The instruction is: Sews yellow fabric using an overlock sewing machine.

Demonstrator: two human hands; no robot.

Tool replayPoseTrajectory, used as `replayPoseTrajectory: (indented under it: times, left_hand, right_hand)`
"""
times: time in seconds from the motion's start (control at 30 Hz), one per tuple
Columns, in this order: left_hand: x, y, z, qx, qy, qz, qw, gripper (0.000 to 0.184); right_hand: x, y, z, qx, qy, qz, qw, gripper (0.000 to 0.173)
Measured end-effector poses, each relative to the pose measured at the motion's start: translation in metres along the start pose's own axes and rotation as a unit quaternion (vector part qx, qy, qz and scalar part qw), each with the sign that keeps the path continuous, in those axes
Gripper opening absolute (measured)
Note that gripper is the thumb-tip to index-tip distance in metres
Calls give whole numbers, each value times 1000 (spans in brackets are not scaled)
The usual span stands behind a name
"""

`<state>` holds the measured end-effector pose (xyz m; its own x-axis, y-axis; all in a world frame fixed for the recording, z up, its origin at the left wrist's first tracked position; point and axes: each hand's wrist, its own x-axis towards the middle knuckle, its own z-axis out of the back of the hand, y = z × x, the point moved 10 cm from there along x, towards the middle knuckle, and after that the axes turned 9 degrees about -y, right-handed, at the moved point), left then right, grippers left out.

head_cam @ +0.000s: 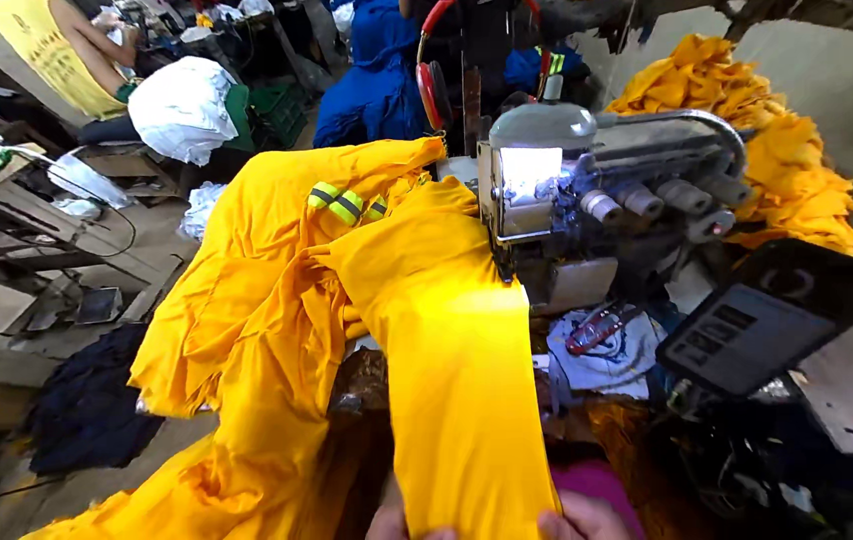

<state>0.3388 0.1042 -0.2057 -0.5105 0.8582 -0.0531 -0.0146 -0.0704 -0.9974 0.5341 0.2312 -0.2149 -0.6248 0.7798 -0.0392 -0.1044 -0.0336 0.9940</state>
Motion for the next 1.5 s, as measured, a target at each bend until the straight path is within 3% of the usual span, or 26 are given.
replayPoseTrajectory:
  times: [0.07,0.17,0.33,0.67,0.77,0.83,0.87,0.9,1.07,1.27,1.5]
  left_hand:
    - [3,22,-10,-36,-12,44,998,17]
    - [3,33,-15,-68,-20,92,993,24]
    - [2,30,-4,-62,-29,69,995,25]
    - [-4,28,0,-40,-50,32,997,23]
    - [-7,13,-1,-41,-76,-15,996,44]
    - [-9,-2,-6,-35,-60,-57,996,83]
    - [-10,-7,-7,-17,-42,-76,996,93]
    - [-11,-11,-8,9,-25,-92,995,93]
    - [7,-28,-7,146,27,-156,976,55]
    - [72,-76,-2,151,26,-179,972,60]
    - [142,-131,-2,147,62,-174,972,66]
  right_hand:
    - [1,-18,-11,68,13,-46,997,19]
    - [1,-35,-20,69,27,-59,995,31]
    - [-9,-40,-9,34,-3,-51,998,25]
    - [-33,-53,5,-12,-61,-127,990,26]
    - [-37,-47,7,-26,-76,-99,992,27]
    - [-38,-36,8,-28,-90,-53,994,23]
    - [-38,-31,9,-24,-96,-33,995,22]
    - [-39,-27,10,-20,-102,-20,994,20]
    - [-26,-20,11,15,-122,-18,992,15]
    - [34,22,26,40,-144,77,986,10]
    - [102,67,40,57,-140,120,981,8]
